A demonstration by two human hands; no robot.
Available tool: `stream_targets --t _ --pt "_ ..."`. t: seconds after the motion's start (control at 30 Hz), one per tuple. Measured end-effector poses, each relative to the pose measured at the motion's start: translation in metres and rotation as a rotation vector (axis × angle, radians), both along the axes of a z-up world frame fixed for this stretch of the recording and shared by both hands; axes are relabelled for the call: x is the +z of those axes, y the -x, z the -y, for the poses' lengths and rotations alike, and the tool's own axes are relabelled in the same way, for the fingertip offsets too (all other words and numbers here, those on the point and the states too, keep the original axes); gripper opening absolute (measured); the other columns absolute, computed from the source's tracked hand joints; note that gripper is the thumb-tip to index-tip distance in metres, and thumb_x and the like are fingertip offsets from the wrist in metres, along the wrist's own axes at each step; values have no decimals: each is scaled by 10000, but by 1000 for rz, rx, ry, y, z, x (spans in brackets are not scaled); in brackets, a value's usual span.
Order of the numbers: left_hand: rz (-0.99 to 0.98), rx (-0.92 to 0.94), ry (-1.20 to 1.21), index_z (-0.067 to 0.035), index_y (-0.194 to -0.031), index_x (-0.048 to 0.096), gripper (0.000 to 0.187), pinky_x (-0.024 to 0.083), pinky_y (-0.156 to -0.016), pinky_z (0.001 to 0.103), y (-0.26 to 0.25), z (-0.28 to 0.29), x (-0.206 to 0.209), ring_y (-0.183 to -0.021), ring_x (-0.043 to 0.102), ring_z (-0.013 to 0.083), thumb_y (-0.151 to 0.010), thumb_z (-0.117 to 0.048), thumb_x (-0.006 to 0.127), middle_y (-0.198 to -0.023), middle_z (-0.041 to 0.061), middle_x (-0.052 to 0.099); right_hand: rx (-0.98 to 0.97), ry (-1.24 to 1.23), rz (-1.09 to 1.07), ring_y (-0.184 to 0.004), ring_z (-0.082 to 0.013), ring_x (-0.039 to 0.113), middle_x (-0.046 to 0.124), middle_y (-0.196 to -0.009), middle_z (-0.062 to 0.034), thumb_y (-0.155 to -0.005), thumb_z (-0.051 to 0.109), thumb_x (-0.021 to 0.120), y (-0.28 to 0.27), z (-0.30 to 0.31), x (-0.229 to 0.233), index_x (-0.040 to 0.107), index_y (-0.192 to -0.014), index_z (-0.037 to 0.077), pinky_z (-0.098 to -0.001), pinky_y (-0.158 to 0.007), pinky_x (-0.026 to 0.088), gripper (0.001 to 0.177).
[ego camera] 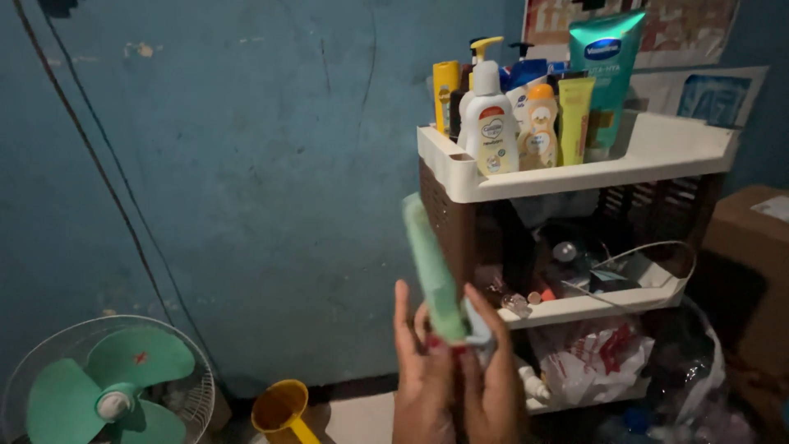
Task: Cleaning and wiping down various toiletry containers with a cloth.
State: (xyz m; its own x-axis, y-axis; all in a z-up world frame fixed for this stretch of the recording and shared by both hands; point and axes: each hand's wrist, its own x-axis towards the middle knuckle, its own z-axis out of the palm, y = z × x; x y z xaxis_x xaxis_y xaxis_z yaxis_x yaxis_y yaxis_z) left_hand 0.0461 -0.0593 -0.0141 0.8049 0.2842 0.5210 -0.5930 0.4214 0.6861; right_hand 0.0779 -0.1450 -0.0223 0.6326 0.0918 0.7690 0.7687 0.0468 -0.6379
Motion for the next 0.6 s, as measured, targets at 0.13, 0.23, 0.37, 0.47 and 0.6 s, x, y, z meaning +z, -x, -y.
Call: stream_targets --t 0.13,0.23,0.37,0.47,0.6 --pt "-180 133 2 -121 -1621 311 842 517 -1040 391 -1 -4 18 -1196 639 244 -882 -311 670 -1261 152 648 -249 31 71 -1238 -284 683 690 -1339 -174 -1038 277 450 7 8 8 568 -1379 27 -385 -1024 498 439" --pt "-190 226 -122 -31 -1493 449 690 532 -986 384 2 -17 16 -1119 655 254 -891 -235 720 -1173 149 663 -272 42 170 -1117 -241 742 746 -1182 -119 -1054 304 471 6 14 9 653 -1306 61 -352 -978 540 395" --pt "-239 265 -110 -49 -1434 477 652 524 -971 335 14 -15 35 -1116 664 218 -855 -193 738 -1196 127 698 -57 -36 -50 -1081 -225 743 765 -1175 -121 -1060 314 438 -7 8 -3 615 -1323 50 -353 -950 545 412" --pt "-236 274 -257 3 -1417 527 571 554 -951 343 16 -20 32 -1128 663 244 -907 -176 715 -1205 174 685 0 -116 -334 -1049 -226 675 738 -1150 -149 -1079 359 434 -25 0 -17 678 -1306 36 -368 -956 502 465" --pt "-25 170 -272 -94 -1550 150 765 525 -1004 391 14 -36 22 -1238 623 261 -958 -144 632 -1369 178 620 237 -395 -897 -1095 -152 675 724 -1211 -51 -1046 427 466 -35 -2 -21 594 -1351 76 -336 -979 491 482"
